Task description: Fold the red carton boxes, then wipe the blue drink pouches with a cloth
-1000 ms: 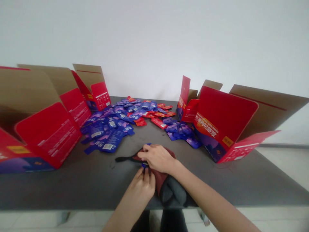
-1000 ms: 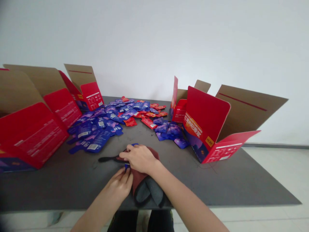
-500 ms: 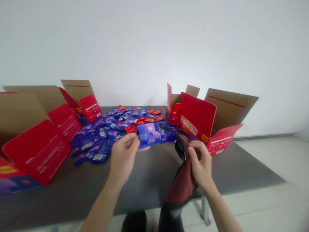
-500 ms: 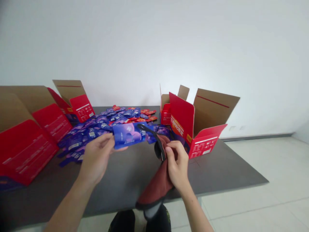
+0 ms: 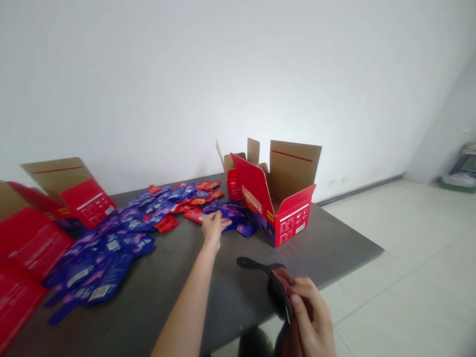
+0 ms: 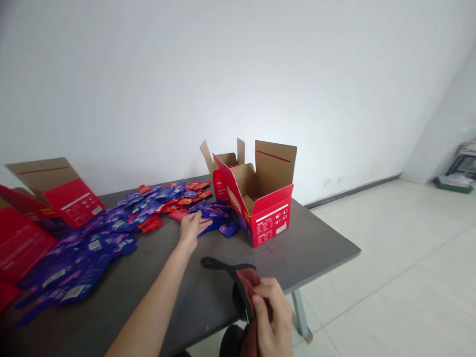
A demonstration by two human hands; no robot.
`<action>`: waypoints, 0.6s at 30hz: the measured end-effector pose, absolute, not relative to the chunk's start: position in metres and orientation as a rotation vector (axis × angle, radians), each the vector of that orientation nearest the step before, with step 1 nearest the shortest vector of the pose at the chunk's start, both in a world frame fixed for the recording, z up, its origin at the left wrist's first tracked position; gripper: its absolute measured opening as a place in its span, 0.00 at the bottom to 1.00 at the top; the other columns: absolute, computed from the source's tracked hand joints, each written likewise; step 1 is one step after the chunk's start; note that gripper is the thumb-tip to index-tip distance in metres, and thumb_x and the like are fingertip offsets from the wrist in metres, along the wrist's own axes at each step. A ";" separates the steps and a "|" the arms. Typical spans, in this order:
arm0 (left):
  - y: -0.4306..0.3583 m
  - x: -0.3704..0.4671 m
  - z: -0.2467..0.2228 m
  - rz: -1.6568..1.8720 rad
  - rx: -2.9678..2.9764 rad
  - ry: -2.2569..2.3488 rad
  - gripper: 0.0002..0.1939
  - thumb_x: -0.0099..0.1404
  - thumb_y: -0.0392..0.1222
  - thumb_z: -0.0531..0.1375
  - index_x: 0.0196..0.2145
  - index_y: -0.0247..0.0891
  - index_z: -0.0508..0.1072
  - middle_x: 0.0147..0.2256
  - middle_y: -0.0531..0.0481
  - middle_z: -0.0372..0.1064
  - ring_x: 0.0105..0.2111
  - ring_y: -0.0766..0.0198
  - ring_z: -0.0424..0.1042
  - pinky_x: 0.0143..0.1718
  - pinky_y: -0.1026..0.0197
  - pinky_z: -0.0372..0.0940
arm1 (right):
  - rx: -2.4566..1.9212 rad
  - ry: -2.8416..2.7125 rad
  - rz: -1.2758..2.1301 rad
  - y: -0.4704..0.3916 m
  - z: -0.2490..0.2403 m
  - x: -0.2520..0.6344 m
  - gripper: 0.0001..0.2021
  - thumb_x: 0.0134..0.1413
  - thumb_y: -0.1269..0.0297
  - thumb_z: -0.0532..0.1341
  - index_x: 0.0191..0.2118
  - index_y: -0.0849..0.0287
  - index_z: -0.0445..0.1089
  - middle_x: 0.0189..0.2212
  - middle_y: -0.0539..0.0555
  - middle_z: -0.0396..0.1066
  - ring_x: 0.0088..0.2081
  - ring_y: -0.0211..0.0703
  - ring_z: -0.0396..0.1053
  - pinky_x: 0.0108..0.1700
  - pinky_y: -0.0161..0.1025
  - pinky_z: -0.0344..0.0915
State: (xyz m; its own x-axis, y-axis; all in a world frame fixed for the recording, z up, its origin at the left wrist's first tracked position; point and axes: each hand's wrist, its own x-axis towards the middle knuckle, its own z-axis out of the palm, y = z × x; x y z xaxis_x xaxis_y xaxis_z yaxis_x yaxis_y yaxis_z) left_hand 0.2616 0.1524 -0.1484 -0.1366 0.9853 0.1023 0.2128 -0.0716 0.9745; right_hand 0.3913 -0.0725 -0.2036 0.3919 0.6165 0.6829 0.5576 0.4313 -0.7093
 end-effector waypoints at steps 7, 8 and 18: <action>0.123 0.237 -0.164 1.004 2.085 1.842 0.21 0.59 0.41 0.57 0.50 0.35 0.63 0.38 0.33 0.71 0.44 0.42 0.68 0.46 0.37 0.55 | -1.229 -1.185 0.088 -0.072 -0.198 0.388 0.06 0.57 0.68 0.53 0.31 0.56 0.64 0.30 0.50 0.65 0.32 0.35 0.66 0.33 0.30 0.62; 0.121 0.237 -0.161 0.975 2.220 1.821 0.21 0.59 0.39 0.57 0.51 0.38 0.63 0.43 0.34 0.69 0.48 0.43 0.65 0.49 0.38 0.53 | -1.226 -1.185 0.095 -0.073 -0.198 0.387 0.06 0.57 0.68 0.53 0.31 0.56 0.64 0.30 0.50 0.65 0.32 0.35 0.66 0.33 0.30 0.62; 0.144 0.257 -0.148 0.707 2.954 1.610 0.14 0.65 0.35 0.48 0.36 0.34 0.73 0.32 0.39 0.73 0.37 0.53 0.70 0.48 0.51 0.53 | -1.227 -1.277 0.017 -0.077 -0.196 0.384 0.06 0.56 0.68 0.54 0.31 0.56 0.66 0.29 0.51 0.67 0.31 0.36 0.68 0.31 0.29 0.64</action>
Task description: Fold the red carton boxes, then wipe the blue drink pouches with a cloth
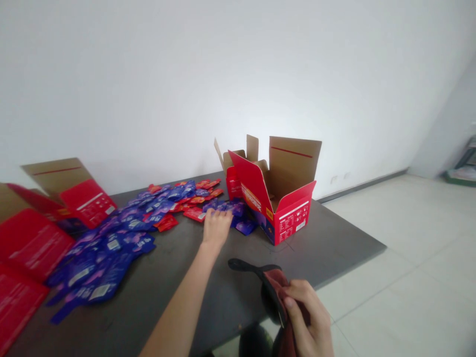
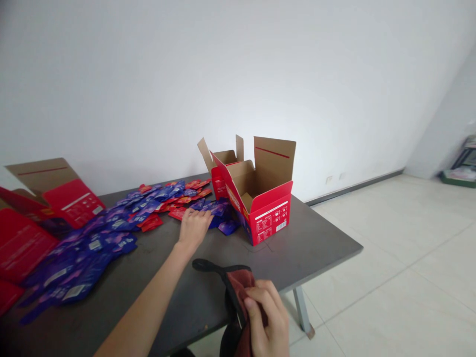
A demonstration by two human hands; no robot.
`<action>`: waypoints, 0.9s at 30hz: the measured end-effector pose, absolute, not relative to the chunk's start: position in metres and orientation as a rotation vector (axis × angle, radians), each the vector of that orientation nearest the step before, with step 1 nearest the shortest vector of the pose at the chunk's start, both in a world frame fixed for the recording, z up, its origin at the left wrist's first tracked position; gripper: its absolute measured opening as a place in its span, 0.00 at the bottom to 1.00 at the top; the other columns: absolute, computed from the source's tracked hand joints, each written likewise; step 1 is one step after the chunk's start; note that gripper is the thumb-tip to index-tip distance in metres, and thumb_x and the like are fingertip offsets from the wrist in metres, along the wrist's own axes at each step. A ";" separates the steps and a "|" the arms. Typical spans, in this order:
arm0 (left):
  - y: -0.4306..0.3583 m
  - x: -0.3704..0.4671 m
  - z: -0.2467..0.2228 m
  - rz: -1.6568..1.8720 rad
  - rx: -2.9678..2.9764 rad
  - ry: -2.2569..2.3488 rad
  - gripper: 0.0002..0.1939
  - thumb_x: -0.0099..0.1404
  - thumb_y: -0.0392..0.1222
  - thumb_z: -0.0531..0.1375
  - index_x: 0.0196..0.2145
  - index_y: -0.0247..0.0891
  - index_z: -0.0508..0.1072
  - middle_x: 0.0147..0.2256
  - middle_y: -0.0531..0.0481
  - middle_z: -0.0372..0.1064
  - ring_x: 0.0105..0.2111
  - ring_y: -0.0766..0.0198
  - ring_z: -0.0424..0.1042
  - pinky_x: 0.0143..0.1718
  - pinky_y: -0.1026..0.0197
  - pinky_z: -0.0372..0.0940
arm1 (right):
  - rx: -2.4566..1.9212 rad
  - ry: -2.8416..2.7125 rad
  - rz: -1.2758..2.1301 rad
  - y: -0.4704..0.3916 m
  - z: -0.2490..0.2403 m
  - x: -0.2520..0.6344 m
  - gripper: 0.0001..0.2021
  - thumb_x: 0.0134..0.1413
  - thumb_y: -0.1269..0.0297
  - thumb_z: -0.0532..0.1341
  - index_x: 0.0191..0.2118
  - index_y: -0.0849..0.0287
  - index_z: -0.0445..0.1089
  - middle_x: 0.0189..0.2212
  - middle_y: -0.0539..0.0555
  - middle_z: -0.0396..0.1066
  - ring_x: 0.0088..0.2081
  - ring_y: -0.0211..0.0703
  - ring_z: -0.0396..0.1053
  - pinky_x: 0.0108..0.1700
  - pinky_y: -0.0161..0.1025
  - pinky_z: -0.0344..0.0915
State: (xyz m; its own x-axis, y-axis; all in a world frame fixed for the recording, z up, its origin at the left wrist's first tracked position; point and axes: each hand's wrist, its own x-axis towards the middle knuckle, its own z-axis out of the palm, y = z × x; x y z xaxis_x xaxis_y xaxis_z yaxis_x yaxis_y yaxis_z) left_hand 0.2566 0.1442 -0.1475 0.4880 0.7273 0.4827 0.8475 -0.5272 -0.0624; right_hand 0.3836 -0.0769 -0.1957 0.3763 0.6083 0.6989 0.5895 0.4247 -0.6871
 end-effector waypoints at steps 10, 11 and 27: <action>0.160 0.249 -0.128 -0.557 -2.339 -1.343 0.18 0.66 0.37 0.43 0.39 0.36 0.72 0.34 0.37 0.72 0.40 0.51 0.70 0.53 0.48 0.48 | -1.225 -1.286 -0.101 -0.075 -0.195 0.381 0.06 0.55 0.69 0.55 0.30 0.56 0.67 0.28 0.51 0.68 0.29 0.36 0.69 0.29 0.29 0.66; 0.162 0.250 -0.129 -0.545 -2.352 -1.345 0.17 0.66 0.37 0.44 0.39 0.36 0.72 0.35 0.36 0.72 0.40 0.50 0.70 0.53 0.48 0.47 | -1.226 -1.295 -0.099 -0.075 -0.194 0.381 0.06 0.56 0.69 0.55 0.30 0.56 0.67 0.27 0.51 0.68 0.29 0.36 0.69 0.29 0.29 0.66; 0.143 0.211 -0.115 -0.540 -2.517 -1.430 0.18 0.65 0.50 0.49 0.47 0.44 0.70 0.41 0.44 0.74 0.42 0.53 0.71 0.55 0.47 0.47 | -1.264 -1.303 -0.139 -0.078 -0.198 0.378 0.06 0.57 0.66 0.55 0.30 0.56 0.67 0.28 0.52 0.67 0.29 0.38 0.69 0.28 0.31 0.66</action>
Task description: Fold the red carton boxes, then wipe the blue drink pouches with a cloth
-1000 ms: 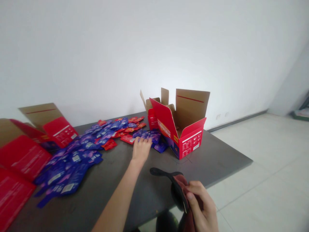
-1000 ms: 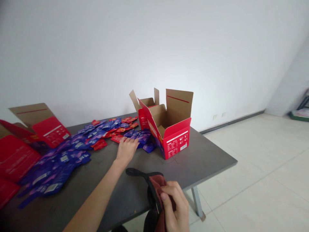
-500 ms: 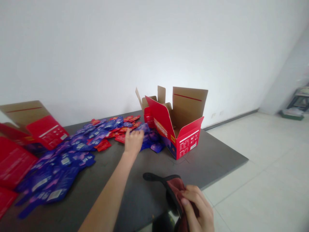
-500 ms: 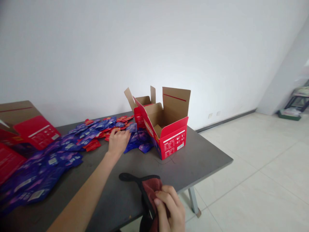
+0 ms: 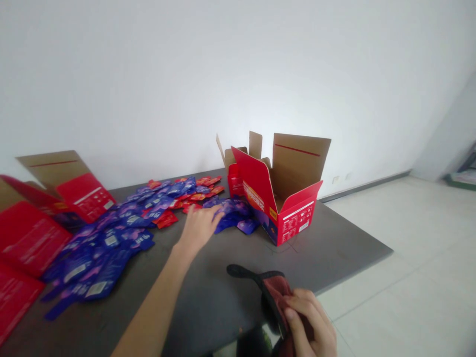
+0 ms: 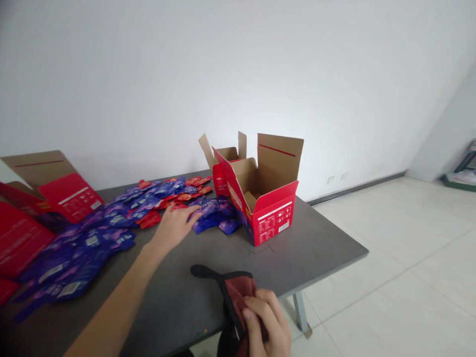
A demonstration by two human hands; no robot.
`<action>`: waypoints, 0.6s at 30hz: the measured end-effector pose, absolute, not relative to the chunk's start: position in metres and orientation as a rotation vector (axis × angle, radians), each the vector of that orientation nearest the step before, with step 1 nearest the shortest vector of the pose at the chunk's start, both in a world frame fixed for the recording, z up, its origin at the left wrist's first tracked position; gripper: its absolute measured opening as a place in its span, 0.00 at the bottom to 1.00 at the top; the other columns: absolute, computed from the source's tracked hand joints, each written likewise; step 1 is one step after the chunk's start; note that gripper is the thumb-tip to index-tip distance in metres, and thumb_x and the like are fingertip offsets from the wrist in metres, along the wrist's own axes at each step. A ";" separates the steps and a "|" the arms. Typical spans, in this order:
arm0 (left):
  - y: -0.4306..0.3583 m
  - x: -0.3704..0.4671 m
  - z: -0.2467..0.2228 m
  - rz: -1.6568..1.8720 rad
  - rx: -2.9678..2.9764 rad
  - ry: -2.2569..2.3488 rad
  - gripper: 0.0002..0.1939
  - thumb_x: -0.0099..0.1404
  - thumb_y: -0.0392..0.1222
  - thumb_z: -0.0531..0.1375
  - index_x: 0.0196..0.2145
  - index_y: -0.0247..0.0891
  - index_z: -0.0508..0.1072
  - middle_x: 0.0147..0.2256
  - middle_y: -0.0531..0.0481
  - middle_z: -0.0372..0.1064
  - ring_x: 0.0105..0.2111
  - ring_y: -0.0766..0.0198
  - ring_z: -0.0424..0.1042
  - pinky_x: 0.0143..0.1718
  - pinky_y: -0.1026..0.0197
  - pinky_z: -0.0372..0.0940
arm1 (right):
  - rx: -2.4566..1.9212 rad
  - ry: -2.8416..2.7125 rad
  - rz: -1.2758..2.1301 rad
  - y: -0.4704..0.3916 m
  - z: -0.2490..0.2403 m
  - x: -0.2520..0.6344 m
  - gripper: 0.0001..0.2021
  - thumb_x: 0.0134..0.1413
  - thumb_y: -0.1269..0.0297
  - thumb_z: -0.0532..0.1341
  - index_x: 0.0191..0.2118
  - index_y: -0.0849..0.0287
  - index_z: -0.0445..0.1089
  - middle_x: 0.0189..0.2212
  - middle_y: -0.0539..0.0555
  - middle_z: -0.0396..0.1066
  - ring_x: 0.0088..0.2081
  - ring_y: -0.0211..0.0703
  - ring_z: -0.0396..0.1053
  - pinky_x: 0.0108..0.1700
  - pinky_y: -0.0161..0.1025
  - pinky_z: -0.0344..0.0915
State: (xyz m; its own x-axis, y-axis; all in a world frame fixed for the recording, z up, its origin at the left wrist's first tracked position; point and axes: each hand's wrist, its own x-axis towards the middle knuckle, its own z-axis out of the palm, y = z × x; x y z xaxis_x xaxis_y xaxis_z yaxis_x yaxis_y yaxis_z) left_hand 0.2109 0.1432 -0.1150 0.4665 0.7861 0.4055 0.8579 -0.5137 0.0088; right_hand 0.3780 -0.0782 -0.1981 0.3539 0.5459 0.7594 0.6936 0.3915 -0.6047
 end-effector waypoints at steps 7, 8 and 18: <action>0.136 0.097 -0.109 -0.577 -2.282 -1.805 0.19 0.65 0.47 0.46 0.44 0.42 0.72 0.40 0.45 0.74 0.38 0.52 0.72 0.40 0.56 0.63 | -1.229 -1.990 -0.129 -0.052 -0.188 0.349 0.06 0.54 0.71 0.53 0.30 0.55 0.65 0.27 0.50 0.65 0.28 0.38 0.63 0.29 0.36 0.58; 0.139 0.090 -0.114 -0.547 -2.287 -1.829 0.18 0.65 0.46 0.46 0.44 0.43 0.72 0.40 0.46 0.74 0.38 0.53 0.72 0.41 0.56 0.63 | -1.260 -2.091 -0.123 -0.045 -0.186 0.343 0.06 0.52 0.72 0.54 0.29 0.54 0.64 0.27 0.49 0.65 0.28 0.39 0.63 0.30 0.37 0.56; 0.216 0.160 -0.154 -0.287 -2.475 -1.782 0.23 0.63 0.44 0.55 0.54 0.35 0.60 0.48 0.39 0.66 0.46 0.53 0.67 0.46 0.48 0.62 | -1.268 -2.199 -0.333 -0.023 -0.200 0.335 0.07 0.47 0.67 0.62 0.27 0.53 0.61 0.26 0.47 0.64 0.26 0.41 0.58 0.28 0.40 0.47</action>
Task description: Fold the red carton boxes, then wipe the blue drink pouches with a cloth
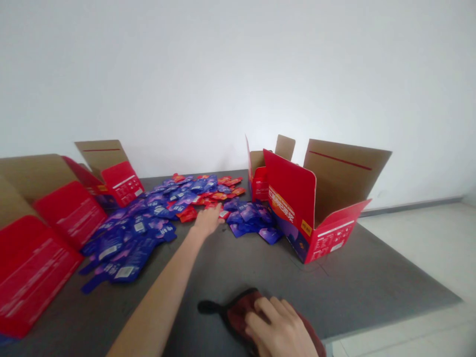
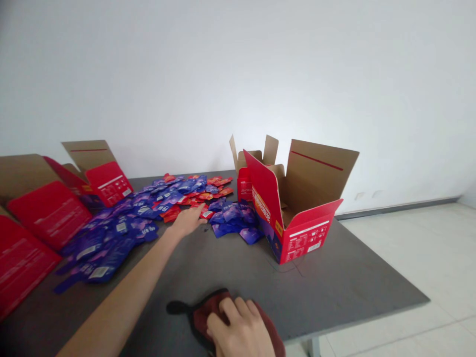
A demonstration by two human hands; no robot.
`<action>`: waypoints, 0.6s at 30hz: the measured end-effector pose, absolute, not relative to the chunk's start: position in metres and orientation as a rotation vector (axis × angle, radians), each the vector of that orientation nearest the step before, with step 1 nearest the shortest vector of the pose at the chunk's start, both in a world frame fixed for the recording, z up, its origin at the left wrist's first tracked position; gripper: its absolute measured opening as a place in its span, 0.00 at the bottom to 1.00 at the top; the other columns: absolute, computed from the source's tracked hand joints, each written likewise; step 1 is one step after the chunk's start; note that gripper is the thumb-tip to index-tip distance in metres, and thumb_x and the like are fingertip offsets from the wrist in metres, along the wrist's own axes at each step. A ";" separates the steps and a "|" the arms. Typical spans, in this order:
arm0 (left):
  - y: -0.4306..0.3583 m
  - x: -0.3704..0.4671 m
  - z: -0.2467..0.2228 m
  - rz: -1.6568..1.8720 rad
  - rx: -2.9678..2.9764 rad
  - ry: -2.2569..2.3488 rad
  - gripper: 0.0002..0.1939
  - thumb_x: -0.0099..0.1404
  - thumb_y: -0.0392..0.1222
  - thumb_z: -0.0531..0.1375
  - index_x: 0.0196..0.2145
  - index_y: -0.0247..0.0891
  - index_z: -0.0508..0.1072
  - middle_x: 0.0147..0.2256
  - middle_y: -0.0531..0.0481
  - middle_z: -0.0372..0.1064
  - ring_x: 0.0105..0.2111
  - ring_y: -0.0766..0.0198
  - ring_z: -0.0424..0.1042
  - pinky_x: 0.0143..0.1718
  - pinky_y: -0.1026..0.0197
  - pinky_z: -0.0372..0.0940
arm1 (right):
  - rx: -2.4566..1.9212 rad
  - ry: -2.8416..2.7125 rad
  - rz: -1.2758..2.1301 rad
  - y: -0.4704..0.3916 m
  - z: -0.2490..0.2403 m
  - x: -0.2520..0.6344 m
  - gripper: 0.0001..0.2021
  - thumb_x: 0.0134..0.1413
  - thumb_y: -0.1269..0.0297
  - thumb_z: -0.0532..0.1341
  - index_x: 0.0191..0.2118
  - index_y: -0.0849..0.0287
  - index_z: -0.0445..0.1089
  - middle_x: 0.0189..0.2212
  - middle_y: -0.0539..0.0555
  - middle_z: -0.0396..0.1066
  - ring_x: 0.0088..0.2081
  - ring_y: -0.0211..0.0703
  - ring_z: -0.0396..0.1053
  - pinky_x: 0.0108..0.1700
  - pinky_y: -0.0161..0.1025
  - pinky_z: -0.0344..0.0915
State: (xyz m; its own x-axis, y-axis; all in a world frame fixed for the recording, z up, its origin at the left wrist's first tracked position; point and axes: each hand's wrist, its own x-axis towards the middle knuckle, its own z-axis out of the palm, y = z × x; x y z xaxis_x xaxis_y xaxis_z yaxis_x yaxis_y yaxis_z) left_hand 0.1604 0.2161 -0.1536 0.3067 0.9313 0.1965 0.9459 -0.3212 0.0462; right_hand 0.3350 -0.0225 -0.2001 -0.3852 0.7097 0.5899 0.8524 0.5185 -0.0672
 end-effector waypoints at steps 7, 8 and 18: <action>0.232 0.159 -0.166 -0.120 -2.591 -1.637 0.16 0.64 0.45 0.55 0.48 0.35 0.65 0.46 0.44 0.64 0.43 0.58 0.67 0.43 0.49 0.65 | -1.230 -2.139 -0.364 -0.021 -0.210 0.335 0.07 0.54 0.64 0.56 0.26 0.53 0.59 0.24 0.47 0.62 0.25 0.40 0.56 0.28 0.40 0.47; 0.230 0.156 -0.167 -0.099 -2.583 -1.620 0.16 0.64 0.45 0.55 0.47 0.35 0.65 0.46 0.44 0.65 0.42 0.58 0.67 0.43 0.49 0.65 | -1.233 -2.149 -0.356 -0.021 -0.210 0.335 0.07 0.54 0.64 0.56 0.26 0.53 0.59 0.24 0.47 0.63 0.25 0.40 0.56 0.28 0.40 0.47; 0.199 0.127 -0.155 -0.011 -2.544 -1.376 0.21 0.59 0.23 0.49 0.49 0.33 0.65 0.45 0.38 0.69 0.46 0.58 0.68 0.51 0.54 0.56 | -1.224 -2.137 -0.282 -0.024 -0.195 0.334 0.13 0.61 0.63 0.46 0.26 0.55 0.60 0.24 0.48 0.64 0.26 0.41 0.57 0.30 0.40 0.47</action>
